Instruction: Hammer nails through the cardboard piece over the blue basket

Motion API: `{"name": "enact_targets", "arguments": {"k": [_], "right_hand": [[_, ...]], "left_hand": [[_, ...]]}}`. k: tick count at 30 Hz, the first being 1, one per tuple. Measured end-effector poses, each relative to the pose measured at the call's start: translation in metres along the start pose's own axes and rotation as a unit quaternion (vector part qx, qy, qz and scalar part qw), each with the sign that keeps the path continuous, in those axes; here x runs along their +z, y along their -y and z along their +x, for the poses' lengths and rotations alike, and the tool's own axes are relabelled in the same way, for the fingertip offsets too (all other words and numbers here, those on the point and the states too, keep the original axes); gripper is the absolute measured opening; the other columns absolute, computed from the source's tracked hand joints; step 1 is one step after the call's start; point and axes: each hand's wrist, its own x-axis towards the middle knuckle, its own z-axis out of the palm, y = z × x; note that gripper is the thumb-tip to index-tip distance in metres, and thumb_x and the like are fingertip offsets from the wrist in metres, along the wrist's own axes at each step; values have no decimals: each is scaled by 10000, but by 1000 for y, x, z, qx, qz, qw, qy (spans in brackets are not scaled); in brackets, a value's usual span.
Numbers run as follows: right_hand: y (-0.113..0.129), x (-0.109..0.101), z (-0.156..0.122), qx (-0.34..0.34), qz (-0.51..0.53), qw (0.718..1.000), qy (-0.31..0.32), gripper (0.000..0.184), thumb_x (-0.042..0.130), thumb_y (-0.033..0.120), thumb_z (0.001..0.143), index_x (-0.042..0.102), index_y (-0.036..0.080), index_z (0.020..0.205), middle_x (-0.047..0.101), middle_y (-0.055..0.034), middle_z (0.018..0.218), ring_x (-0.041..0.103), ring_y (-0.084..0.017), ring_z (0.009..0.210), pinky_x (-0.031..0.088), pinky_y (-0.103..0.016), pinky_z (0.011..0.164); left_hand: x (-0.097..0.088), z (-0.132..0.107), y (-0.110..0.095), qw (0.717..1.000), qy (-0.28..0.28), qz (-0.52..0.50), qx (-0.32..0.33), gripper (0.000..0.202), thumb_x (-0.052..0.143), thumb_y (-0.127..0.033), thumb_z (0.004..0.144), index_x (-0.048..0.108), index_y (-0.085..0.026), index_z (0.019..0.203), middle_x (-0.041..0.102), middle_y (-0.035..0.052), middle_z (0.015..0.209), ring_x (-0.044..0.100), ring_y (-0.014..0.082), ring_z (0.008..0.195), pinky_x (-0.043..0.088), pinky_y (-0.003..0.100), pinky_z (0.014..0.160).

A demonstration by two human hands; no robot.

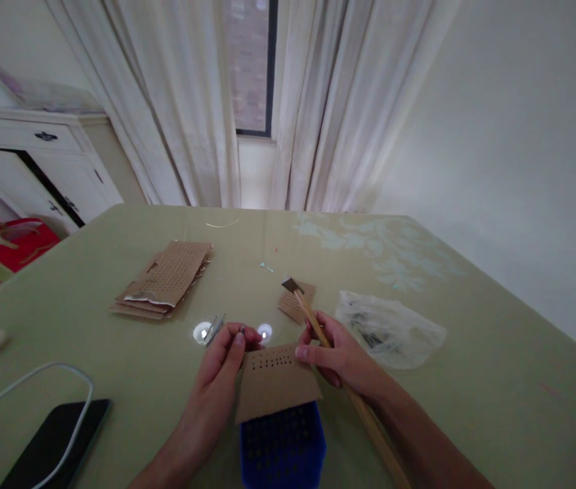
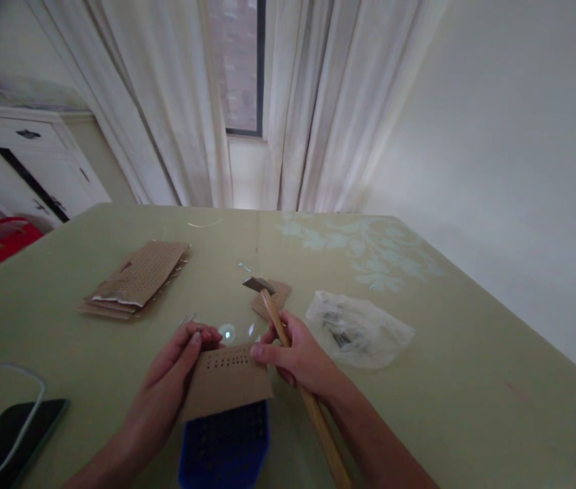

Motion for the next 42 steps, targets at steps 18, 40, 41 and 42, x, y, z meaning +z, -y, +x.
{"name": "enact_targets", "arguments": {"k": [18, 40, 41, 42], "right_hand": [[-8, 7, 0, -18, 7, 1000, -25, 456, 892, 484, 824, 549, 226, 977, 577, 100, 691, 386, -28, 382, 280, -157, 321], [-11, 7, 1, -25, -3, 1000, -19, 428, 867, 497, 856, 549, 230, 959, 554, 100, 697, 380, -28, 384, 287, -158, 324], [-11, 7, 1, -26, -4, 999, -18, 428, 866, 497, 857, 549, 230, 961, 552, 102, 692, 380, -28, 384, 289, -157, 324], [-11, 8, 1, -26, -5, 999, -19, 428, 865, 498, 856, 549, 230, 964, 552, 103, 692, 383, -29, 384, 292, -156, 324]], "left_hand": [[0, 3, 5, 993, -1, 79, 85, 410, 534, -642, 1033, 641, -261, 931, 698, 25, 930, 650, 226, 919, 543, 348, 848], [-46, 18, -25, 976, 65, 156, 135, 200, 872, -418, 815, 822, -229, 862, 813, 60, 857, 724, 226, 789, 570, 329, 741], [-47, 19, -25, 974, 78, 170, 131, 196, 872, -421, 819, 831, -234, 863, 816, 60, 849, 725, 228, 782, 570, 333, 740], [-47, 19, -25, 971, 94, 181, 126, 189, 860, -426, 834, 839, -241, 867, 820, 61, 845, 727, 232, 783, 574, 338, 741]]}}
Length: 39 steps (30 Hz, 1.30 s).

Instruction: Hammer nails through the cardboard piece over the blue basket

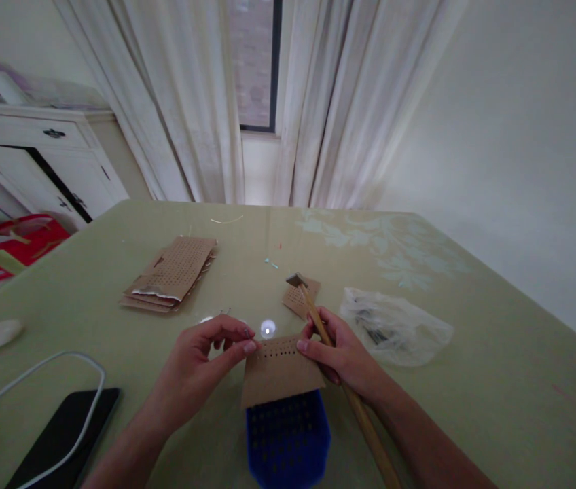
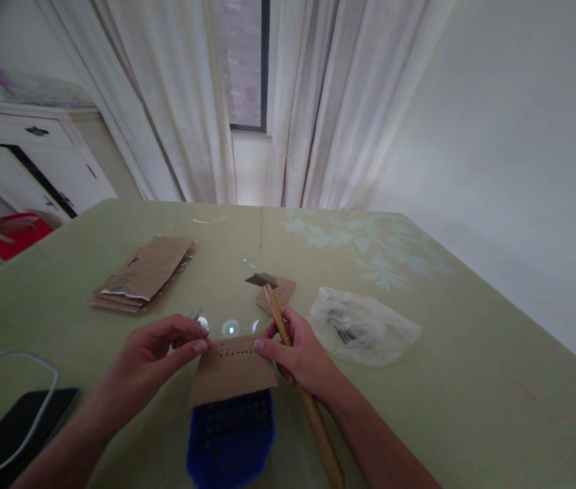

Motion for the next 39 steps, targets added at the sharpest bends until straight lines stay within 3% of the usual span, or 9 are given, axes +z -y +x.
{"name": "enact_targets", "arguments": {"k": [4, 11, 27, 39], "right_hand": [[1, 0, -1, 0, 2, 1000, -5, 441, 871, 507, 843, 547, 232, 961, 560, 101, 706, 384, -29, 386, 293, -155, 318], [6, 0, -2, 3, 1, 1000, -7, 453, 887, 515, 823, 553, 233, 942, 559, 102, 689, 376, -31, 381, 282, -165, 318], [5, 0, -2, 2, 1, 1000, 9, 422, 889, 450, 842, 553, 222, 958, 561, 106, 689, 391, -22, 386, 293, -143, 322], [3, -1, 0, 9, 7, 1000, 10, 482, 926, 473, 798, 554, 221, 973, 579, 102, 724, 411, -21, 390, 314, -143, 316]], "left_hand": [[1, 0, -2, 998, 54, 11, -2, 206, 784, -445, 903, 857, -256, 870, 827, 72, 833, 732, 247, 784, 587, 353, 735], [-1, -1, -7, 998, 54, 23, 11, 208, 780, -440, 893, 864, -255, 849, 792, 67, 776, 701, 240, 730, 571, 333, 674], [-1, -3, -5, 997, 70, 41, 7, 241, 747, -486, 927, 841, -268, 888, 802, 48, 827, 680, 234, 772, 518, 330, 710], [-2, -3, -12, 993, 96, 51, 50, 180, 726, -379, 972, 829, -252, 898, 801, 6, 821, 671, 177, 752, 496, 275, 685]]}}
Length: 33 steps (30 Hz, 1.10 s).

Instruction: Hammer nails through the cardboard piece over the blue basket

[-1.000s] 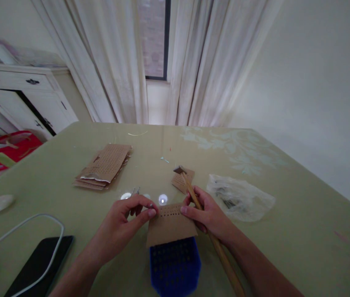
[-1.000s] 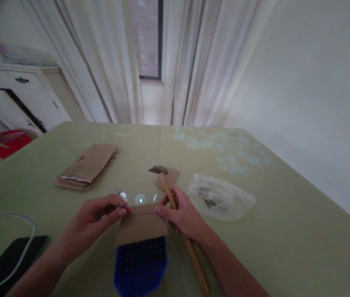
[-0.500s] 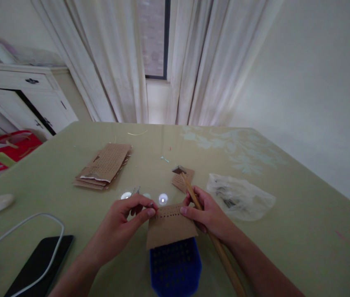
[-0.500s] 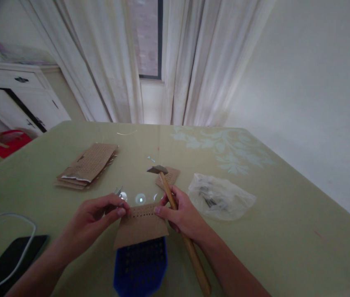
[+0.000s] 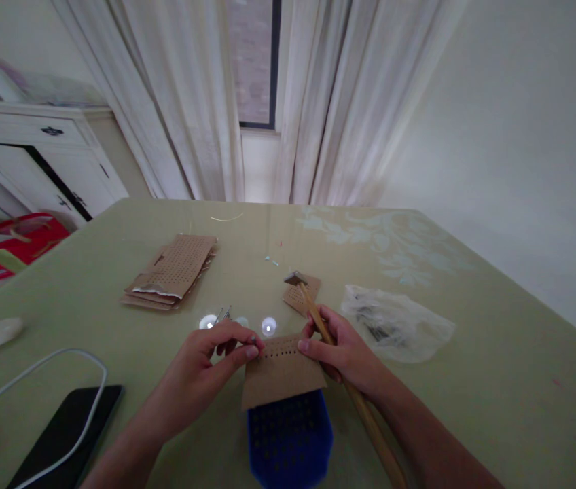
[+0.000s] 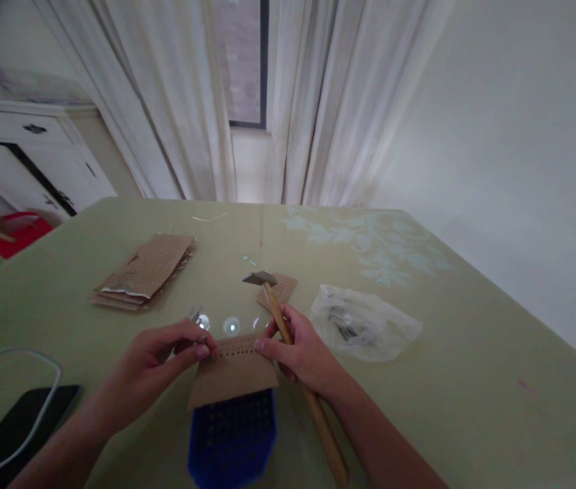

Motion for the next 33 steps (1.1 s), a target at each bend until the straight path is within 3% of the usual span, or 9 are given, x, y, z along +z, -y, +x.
{"name": "enact_targets", "arguments": {"k": [6, 12, 17, 20, 22, 25, 28, 33], "right_hand": [[-4, 0, 0, -11, 7, 1000, 6, 434, 884, 473, 855, 554, 218, 975, 565, 108, 715, 384, -8, 372, 288, -138, 312], [7, -8, -2, -69, 4, 997, -17, 361, 714, 538, 991, 600, 196, 1017, 474, 123, 619, 312, -12, 304, 173, -169, 298], [26, -20, -16, -93, -13, 996, -1, 425, 642, 590, 1027, 630, 188, 1164, 464, 93, 674, 370, -55, 393, 281, -197, 365], [46, -24, -36, -63, -106, 992, 29, 435, 547, 605, 1079, 646, 193, 1176, 392, 86, 682, 338, -88, 493, 280, -215, 442], [65, -24, -53, -45, -238, 968, 60, 397, 492, 561, 1120, 670, 207, 1152, 424, 60, 710, 401, -120, 571, 335, -242, 516], [94, -19, -75, -73, -430, 897, 75, 346, 506, 524, 1128, 687, 233, 1080, 621, -22, 889, 573, -194, 816, 445, -313, 735], [111, -9, -84, -74, -477, 874, 59, 356, 452, 531, 1144, 671, 253, 1120, 648, -26, 911, 593, -216, 849, 447, -332, 770], [116, 6, -78, -77, -518, 849, 63, 371, 406, 487, 1163, 636, 232, 1024, 614, -13, 851, 578, -211, 807, 424, -333, 744]], "left_hand": [[1, 0, -2, 997, -14, 36, 74, 130, 724, -277, 998, 818, -280, 908, 805, -25, 844, 689, 156, 778, 510, 257, 722], [2, -2, -2, 988, -14, 69, 135, 130, 709, -208, 1019, 788, -271, 937, 805, -27, 872, 692, 159, 830, 504, 273, 805], [1, -1, 1, 984, -14, 71, 162, 121, 716, -186, 1015, 775, -258, 938, 803, -18, 876, 697, 165, 839, 497, 275, 790], [2, 2, 3, 982, -18, 62, 175, 118, 725, -183, 1007, 780, -246, 923, 800, -11, 845, 703, 166, 801, 500, 277, 767], [2, 2, 4, 982, -21, 58, 177, 114, 733, -181, 1000, 788, -243, 922, 803, -9, 839, 709, 167, 793, 503, 272, 750], [3, 1, 6, 982, -19, 57, 180, 103, 742, -173, 991, 805, -249, 962, 813, -3, 874, 719, 173, 820, 512, 272, 758], [3, 0, 6, 982, -15, 54, 182, 126, 735, -159, 990, 816, -253, 970, 814, -1, 873, 720, 174, 822, 517, 273, 767], [2, 2, 3, 982, -11, 60, 178, 134, 741, -151, 975, 818, -245, 918, 804, -3, 832, 713, 173, 803, 507, 270, 755]]}}
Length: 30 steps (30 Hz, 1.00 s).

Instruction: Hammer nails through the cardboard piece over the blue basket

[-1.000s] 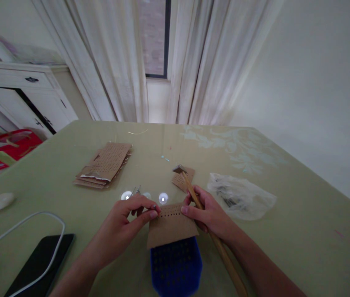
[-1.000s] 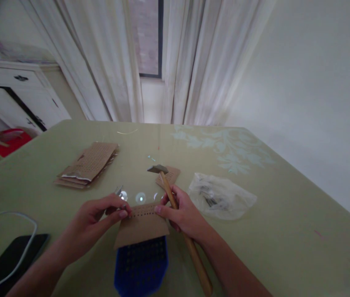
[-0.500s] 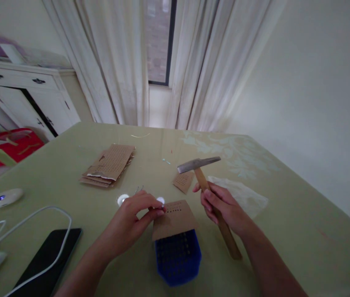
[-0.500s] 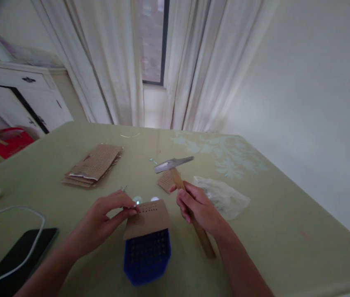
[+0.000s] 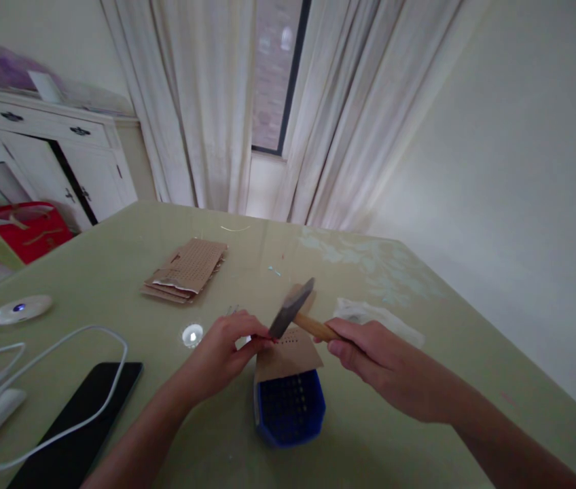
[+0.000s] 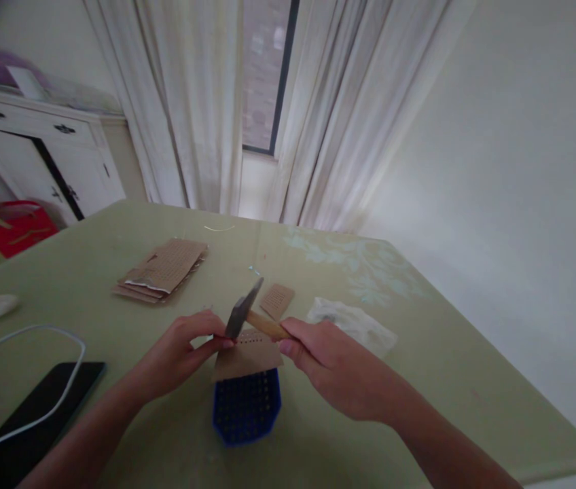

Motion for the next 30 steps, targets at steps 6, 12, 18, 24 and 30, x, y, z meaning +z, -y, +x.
{"name": "enact_targets", "arguments": {"k": [6, 12, 18, 24, 30], "right_hand": [[-1, 1, -1, -2, 28, 998, -53, 377, 443, 506, 1153, 643, 236, 983, 647, -25, 869, 594, -221, 831, 427, -337, 741], [-2, 11, -6, -26, 21, 998, -57, 341, 499, 516, 1128, 728, 266, 1088, 714, -52, 909, 628, -247, 832, 450, -376, 766], [5, 2, -11, -5, 36, 997, -67, 368, 454, 532, 1143, 700, 264, 1094, 680, -32, 868, 605, -231, 801, 425, -353, 734], [7, -4, -16, 13, 49, 995, -80, 369, 476, 554, 1129, 701, 267, 1078, 673, -35, 877, 591, -232, 808, 421, -338, 702], [2, 17, -12, -7, 9, 998, -60, 397, 454, 545, 1133, 744, 274, 1122, 735, -69, 925, 642, -274, 866, 466, -396, 801]], "left_hand": [[-2, 0, 0, 999, 19, -8, -28, 151, 710, -176, 986, 828, -244, 920, 825, 15, 874, 734, 185, 837, 525, 291, 794], [-3, 1, -5, 997, 46, -32, -47, 137, 726, -225, 991, 823, -228, 895, 786, 31, 893, 716, 185, 853, 521, 294, 799], [-6, 0, -13, 995, 52, -51, -66, 126, 715, -254, 979, 832, -229, 940, 749, 55, 1032, 696, 181, 882, 540, 302, 811], [-5, 0, -16, 992, 83, -12, -96, 316, 849, -322, 854, 800, -245, 1156, 737, 49, 1112, 649, 178, 845, 529, 310, 779], [-5, 0, -15, 992, 83, -9, -100, 233, 862, -330, 846, 798, -227, 1045, 718, 19, 966, 626, 173, 805, 496, 285, 739]]}}
